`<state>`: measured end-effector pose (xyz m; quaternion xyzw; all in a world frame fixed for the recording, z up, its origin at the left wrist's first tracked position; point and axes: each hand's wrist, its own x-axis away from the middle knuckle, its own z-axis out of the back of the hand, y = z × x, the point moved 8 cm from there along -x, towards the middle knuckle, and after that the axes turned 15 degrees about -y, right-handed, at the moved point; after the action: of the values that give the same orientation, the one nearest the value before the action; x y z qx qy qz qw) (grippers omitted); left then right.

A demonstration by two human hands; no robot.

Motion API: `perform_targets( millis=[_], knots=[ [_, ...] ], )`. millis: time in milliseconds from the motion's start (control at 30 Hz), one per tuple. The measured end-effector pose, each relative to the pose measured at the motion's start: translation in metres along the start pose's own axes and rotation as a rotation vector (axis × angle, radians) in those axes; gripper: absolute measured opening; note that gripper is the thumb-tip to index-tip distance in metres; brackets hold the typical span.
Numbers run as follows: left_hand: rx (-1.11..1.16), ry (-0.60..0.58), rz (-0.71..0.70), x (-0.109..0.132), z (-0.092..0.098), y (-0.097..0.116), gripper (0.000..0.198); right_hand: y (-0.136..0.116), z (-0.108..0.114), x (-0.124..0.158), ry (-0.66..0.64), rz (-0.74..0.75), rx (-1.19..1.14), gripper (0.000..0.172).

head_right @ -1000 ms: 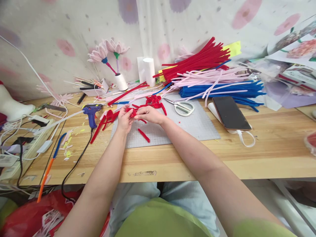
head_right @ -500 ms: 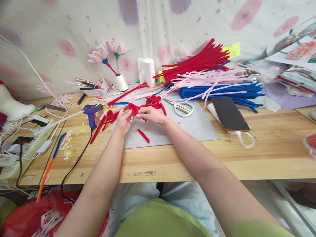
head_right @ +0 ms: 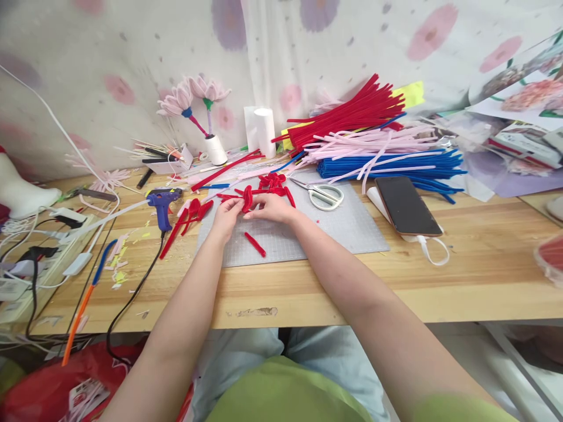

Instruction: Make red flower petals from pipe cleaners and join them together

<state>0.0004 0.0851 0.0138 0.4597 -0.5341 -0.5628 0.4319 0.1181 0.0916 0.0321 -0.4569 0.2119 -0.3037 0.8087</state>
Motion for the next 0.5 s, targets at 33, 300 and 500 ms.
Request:
perform_targets(
  millis=[33,300,500],
  knots=[
    [-0.082,0.023,-0.027,0.001,0.002,0.004,0.012,-0.001,0.002,0.002,-0.011,-0.021,-0.043,0.04],
    [-0.146,-0.001,0.026,0.005,-0.003,0.013,0.018,-0.004,0.022,0.005,0.227,-0.107,-0.115,0.026],
    [0.052,0.021,0.007,0.005,-0.006,0.006,0.02,0.0,0.016,0.005,0.23,-0.119,-0.252,0.032]
  ],
)
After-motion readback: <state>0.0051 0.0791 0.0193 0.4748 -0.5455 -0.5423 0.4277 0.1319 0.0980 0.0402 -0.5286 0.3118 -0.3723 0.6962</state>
